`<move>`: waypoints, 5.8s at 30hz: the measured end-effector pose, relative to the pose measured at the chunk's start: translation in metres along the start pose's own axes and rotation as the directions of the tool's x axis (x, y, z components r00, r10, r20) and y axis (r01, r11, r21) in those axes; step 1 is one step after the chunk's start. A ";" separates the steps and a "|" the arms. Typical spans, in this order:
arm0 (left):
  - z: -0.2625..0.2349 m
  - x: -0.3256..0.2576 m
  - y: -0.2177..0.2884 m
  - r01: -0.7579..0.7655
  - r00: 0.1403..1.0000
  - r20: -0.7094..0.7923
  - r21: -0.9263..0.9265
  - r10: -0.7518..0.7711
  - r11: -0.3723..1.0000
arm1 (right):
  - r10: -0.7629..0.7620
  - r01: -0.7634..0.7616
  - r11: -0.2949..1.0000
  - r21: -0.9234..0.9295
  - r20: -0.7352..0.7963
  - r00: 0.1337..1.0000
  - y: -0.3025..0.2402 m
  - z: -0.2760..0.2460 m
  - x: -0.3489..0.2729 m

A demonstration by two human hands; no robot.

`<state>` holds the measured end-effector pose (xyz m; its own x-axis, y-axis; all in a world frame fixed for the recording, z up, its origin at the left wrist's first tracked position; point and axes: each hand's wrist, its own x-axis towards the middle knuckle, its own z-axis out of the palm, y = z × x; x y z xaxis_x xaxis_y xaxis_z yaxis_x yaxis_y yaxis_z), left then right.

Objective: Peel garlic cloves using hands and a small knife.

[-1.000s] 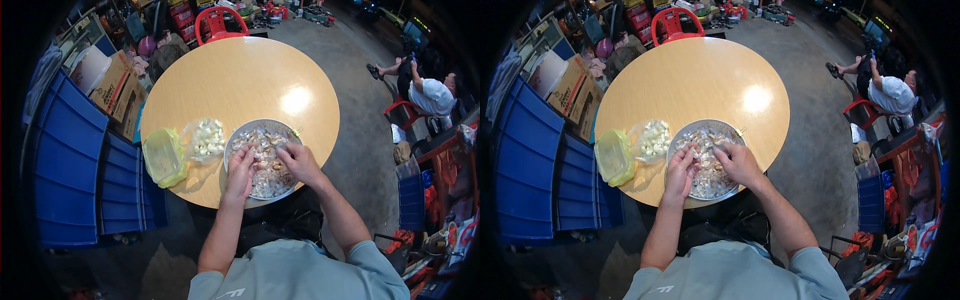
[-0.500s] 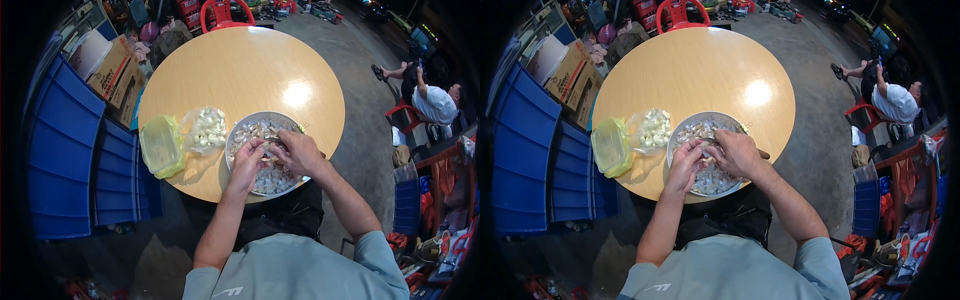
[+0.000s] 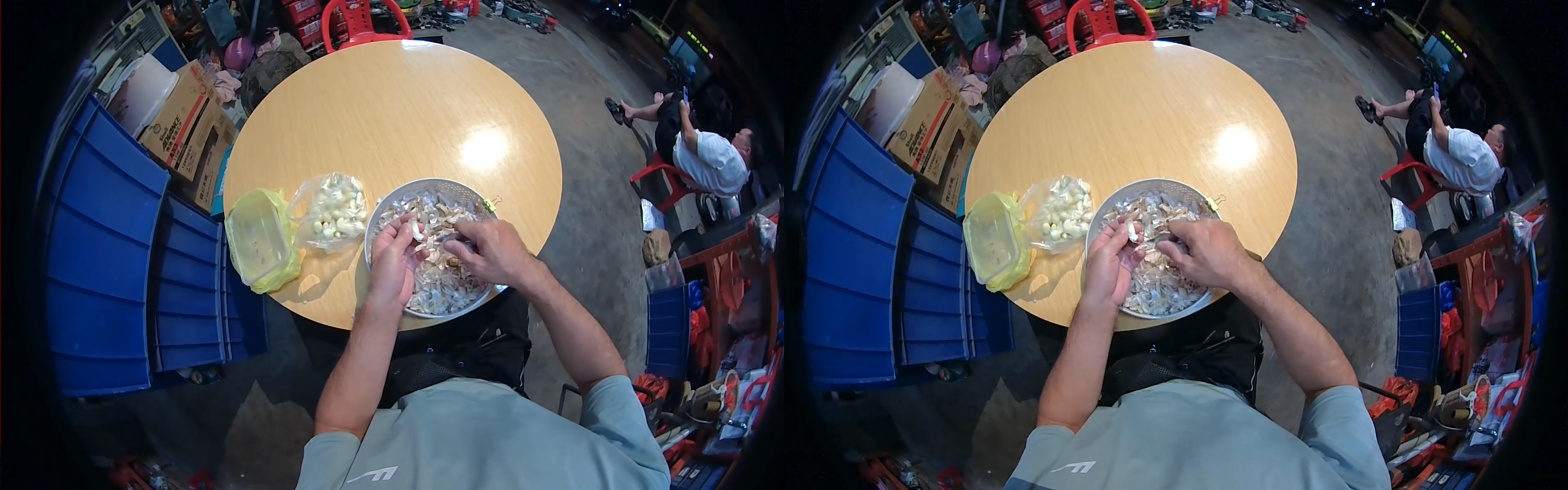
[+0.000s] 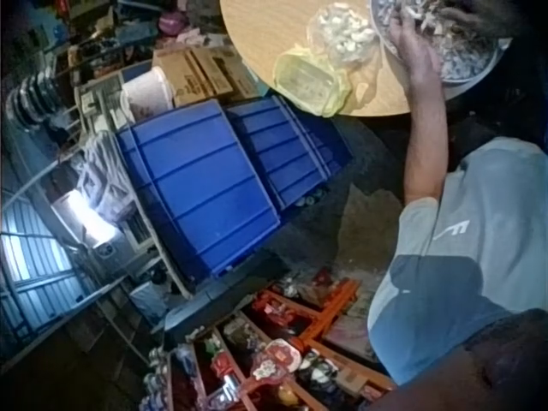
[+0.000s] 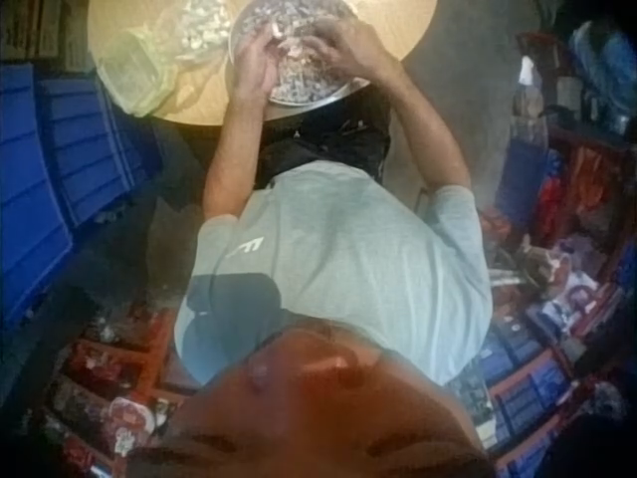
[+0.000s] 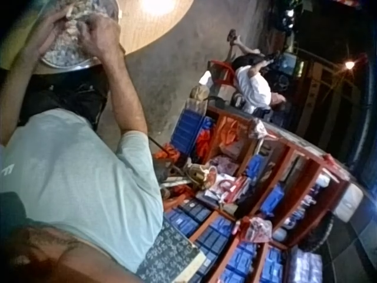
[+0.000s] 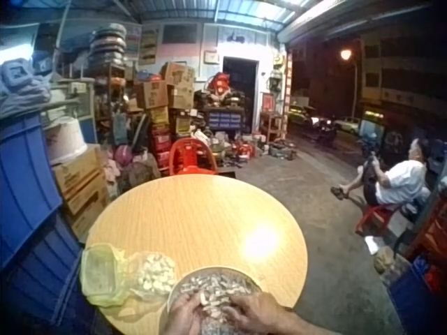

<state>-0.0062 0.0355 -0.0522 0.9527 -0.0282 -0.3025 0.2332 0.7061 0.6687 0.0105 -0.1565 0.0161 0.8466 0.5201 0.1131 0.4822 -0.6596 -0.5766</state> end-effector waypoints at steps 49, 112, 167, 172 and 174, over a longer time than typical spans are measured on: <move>0.003 -0.010 0.000 -0.022 0.960 0.273 0.311 -0.067 0.950 | -0.288 0.268 0.943 -0.195 -0.083 0.954 0.011 -0.003 0.004; 0.016 -0.009 -0.017 -0.160 0.974 0.204 0.294 0.101 0.942 | 0.054 -0.058 0.998 -0.032 -0.115 0.992 0.001 0.004 0.004; 0.018 -0.016 0.002 -0.435 0.891 0.369 0.536 0.263 0.724 | 0.054 -0.050 0.997 0.055 -0.075 0.996 0.000 -0.007 0.003; 0.021 -0.018 0.004 -0.277 0.944 0.296 0.471 0.146 0.837 | 0.091 -0.085 0.989 0.125 -0.049 0.995 0.006 -0.007 0.003; 0.019 -0.017 0.004 -0.256 0.948 0.291 0.474 0.125 0.843 | 0.078 -0.066 0.988 0.140 -0.079 0.994 0.010 -0.004 0.002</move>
<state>-0.0177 0.0251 -0.0314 0.9895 -0.1444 -0.0056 0.0444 0.2671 0.9626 0.0184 -0.1641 0.0137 0.8968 0.4226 0.1312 0.3886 -0.6103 -0.6903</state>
